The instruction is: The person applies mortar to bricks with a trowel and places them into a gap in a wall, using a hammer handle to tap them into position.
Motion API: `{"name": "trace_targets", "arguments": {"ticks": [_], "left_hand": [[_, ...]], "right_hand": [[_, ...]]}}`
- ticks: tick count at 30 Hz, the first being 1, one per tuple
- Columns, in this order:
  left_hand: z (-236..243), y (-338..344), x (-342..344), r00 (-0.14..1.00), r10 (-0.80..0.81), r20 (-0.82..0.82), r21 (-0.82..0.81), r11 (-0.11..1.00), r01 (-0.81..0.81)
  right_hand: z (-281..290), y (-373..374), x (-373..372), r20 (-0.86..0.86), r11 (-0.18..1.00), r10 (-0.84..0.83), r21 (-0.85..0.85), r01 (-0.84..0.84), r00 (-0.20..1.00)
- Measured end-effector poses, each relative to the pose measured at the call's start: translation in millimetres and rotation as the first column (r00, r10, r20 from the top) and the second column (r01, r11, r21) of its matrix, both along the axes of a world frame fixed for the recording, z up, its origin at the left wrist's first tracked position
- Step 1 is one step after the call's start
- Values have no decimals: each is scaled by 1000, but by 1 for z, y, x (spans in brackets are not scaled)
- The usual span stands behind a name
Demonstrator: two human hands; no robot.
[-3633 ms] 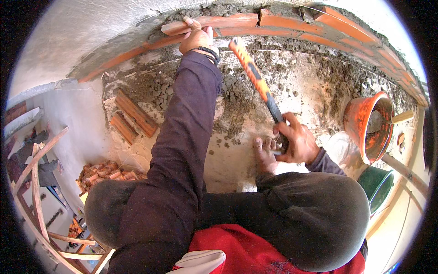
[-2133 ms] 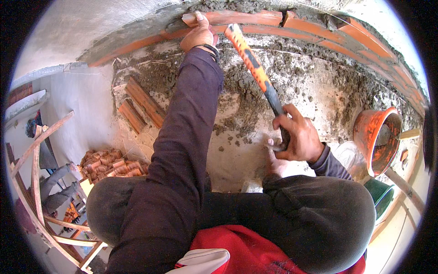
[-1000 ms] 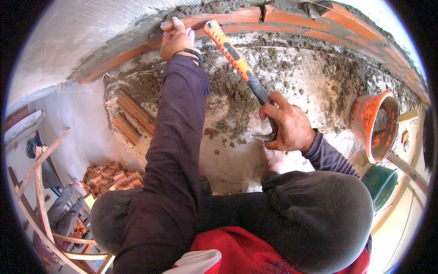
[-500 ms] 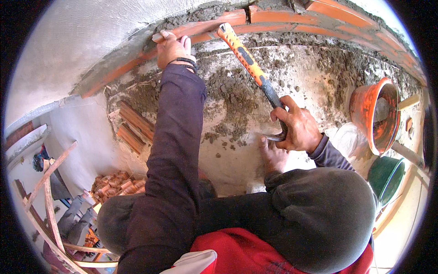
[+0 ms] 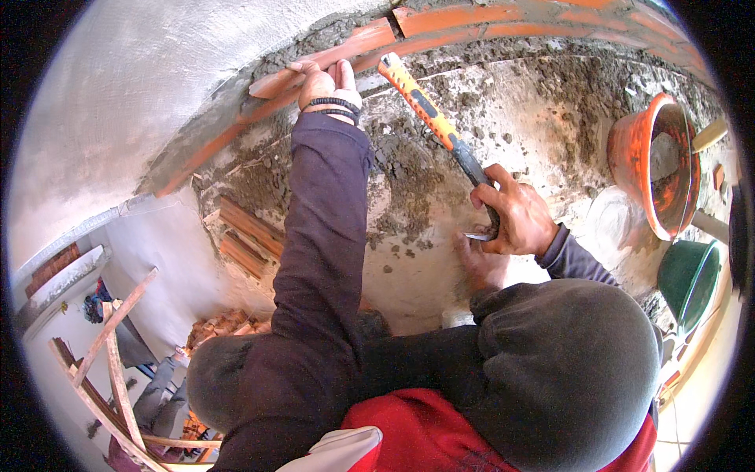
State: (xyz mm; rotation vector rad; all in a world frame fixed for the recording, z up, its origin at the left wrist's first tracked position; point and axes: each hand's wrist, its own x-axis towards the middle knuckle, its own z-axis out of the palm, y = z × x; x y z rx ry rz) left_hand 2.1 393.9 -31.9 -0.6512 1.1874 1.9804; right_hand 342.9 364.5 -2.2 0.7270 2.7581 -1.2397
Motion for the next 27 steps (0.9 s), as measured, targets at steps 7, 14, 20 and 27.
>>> {"name": "trace_targets", "arguments": {"ticks": [7,14,20,27], "left_hand": [[-16,3,-4,998,56,-9,43,997,-56],[-22,-2,-7,995,58,-81,61,997,-53],[-17,1,-2,997,67,-23,49,997,-66],[-14,-4,-1,994,-22,-110,16,1000,24]], "right_hand": [[-8,0,-1,23,1000,12,-4,-12,1000],[-7,3,-6,39,1000,21,6,-21,999],[2,8,-4,51,1000,25,-9,-25,998],[-3,9,-7,-9,1000,26,0,-26,1000]]}}
